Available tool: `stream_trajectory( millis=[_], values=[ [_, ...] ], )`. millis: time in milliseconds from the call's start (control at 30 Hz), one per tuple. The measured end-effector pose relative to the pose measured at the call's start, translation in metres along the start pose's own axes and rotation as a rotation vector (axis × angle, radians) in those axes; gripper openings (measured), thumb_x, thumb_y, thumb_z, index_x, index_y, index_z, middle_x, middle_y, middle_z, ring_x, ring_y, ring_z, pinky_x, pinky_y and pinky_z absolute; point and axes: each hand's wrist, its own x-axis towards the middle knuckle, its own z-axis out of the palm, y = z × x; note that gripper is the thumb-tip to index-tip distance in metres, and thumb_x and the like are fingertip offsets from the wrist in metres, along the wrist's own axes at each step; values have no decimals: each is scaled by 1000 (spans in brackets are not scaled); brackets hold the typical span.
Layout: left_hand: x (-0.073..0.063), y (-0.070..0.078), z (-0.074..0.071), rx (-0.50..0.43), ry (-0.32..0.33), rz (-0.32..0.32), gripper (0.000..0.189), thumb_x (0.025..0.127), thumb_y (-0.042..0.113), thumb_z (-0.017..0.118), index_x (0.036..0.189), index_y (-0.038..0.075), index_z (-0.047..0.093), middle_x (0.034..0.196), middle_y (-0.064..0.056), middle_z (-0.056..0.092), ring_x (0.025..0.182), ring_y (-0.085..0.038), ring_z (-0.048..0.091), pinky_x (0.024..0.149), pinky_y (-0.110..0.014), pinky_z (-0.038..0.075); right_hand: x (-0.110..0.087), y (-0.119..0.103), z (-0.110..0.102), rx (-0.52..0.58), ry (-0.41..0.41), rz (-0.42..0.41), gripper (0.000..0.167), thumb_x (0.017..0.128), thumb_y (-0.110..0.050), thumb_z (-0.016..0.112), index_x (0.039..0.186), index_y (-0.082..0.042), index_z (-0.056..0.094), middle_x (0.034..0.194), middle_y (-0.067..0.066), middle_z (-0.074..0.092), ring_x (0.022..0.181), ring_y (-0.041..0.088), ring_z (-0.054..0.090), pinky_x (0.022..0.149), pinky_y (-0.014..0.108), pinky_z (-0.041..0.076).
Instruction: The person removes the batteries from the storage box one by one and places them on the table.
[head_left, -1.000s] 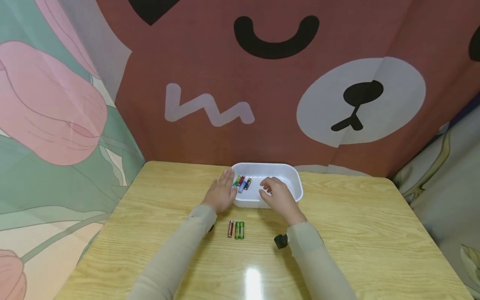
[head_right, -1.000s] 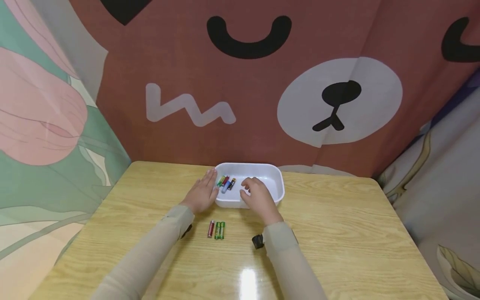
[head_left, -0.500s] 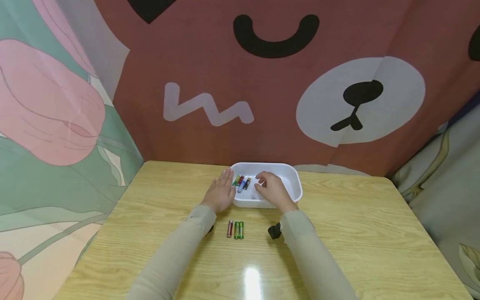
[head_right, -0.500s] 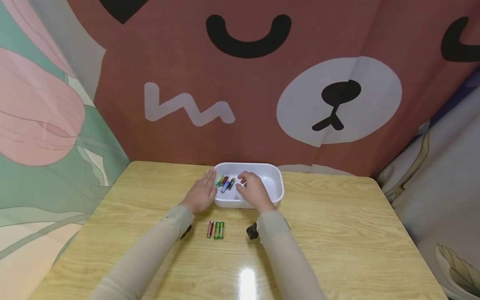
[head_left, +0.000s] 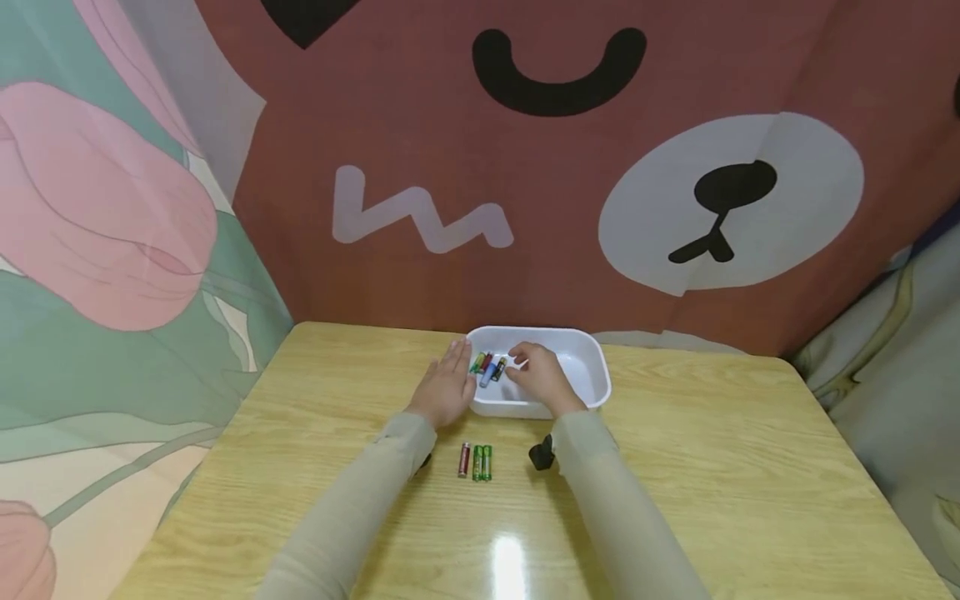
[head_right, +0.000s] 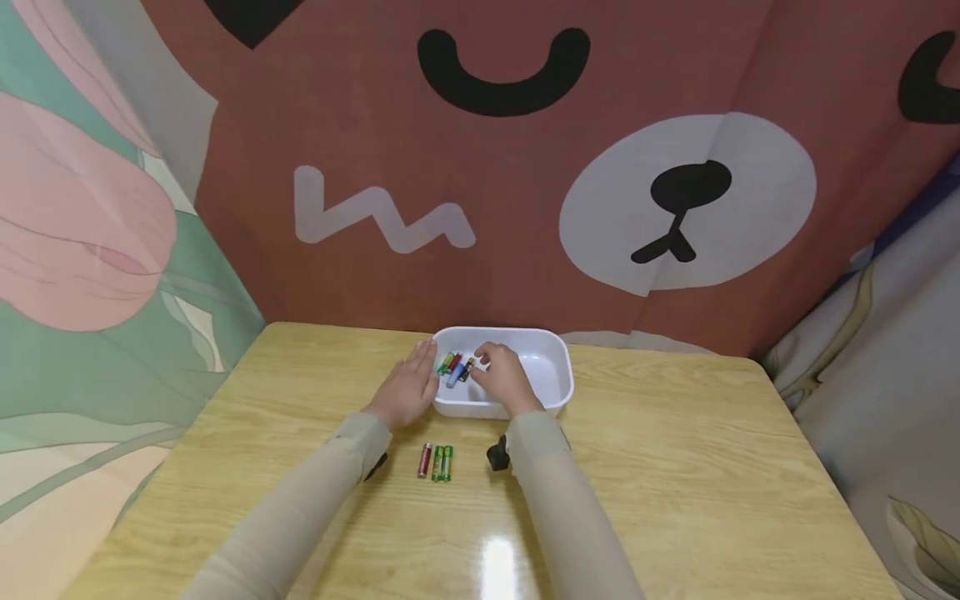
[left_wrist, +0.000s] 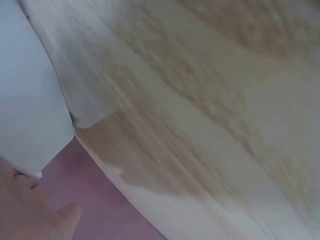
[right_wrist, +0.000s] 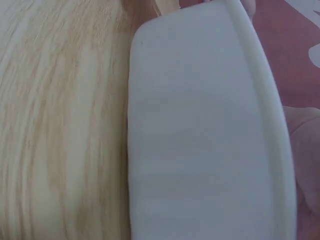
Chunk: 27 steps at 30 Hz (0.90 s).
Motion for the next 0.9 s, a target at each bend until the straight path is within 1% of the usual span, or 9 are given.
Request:
stream_trajectory(
  millis=[133, 333, 400, 500, 600, 733, 900],
  values=[
    [-1, 0, 3, 0, 22, 12, 62, 109, 31, 32, 162, 5, 12, 170, -8, 10, 156, -26, 9, 124, -52, 17, 1, 1, 5, 19, -23, 25, 29, 86, -5, 74, 112, 7, 68, 103, 22, 70, 92, 35, 69, 85, 47, 58],
    [-1, -1, 3, -15, 37, 15, 62, 109, 31, 32, 162, 4, 14, 170, -8, 11, 156, -26, 10, 124, -53, 17, 9, 2, 9, 26, -16, 41, 30, 85, -5, 74, 112, 7, 68, 102, 22, 71, 92, 35, 69, 85, 47, 57],
    [0, -1, 3, -17, 43, 14, 62, 109, 31, 32, 162, 4, 14, 170, -7, 11, 156, -24, 9, 124, -52, 17, 12, 3, 10, 3, -20, 40, 31, 83, -3, 73, 111, 7, 68, 100, 23, 70, 92, 35, 68, 84, 47, 57],
    [1, -2, 6, -12, 36, 13, 62, 109, 32, 32, 162, 6, 12, 170, -6, 9, 156, -23, 7, 125, -51, 16, 15, 5, 13, -39, -39, 59, 33, 81, -1, 72, 112, 8, 67, 101, 24, 69, 93, 36, 66, 86, 48, 55],
    [1, -2, 8, -12, 40, 19, 63, 109, 32, 31, 162, 5, 12, 170, -7, 9, 156, -23, 7, 124, -51, 17, 17, 5, 16, -72, -65, 94, 36, 83, -3, 75, 116, 9, 66, 105, 24, 67, 97, 36, 64, 89, 48, 54],
    [1, -2, 9, -22, 55, 23, 63, 109, 31, 32, 162, 4, 13, 170, -8, 11, 156, -24, 9, 124, -51, 18, 19, 5, 19, -109, -103, 130, 46, 83, -6, 78, 124, 9, 63, 111, 22, 65, 102, 35, 63, 94, 47, 53],
    [1, -3, 9, -13, 65, 23, 62, 109, 30, 32, 162, 4, 13, 170, -8, 11, 156, -24, 9, 124, -51, 20, 21, 3, 22, -153, -136, 126, 54, 82, -8, 80, 129, 9, 61, 116, 23, 64, 107, 35, 63, 99, 46, 52]
  ],
)
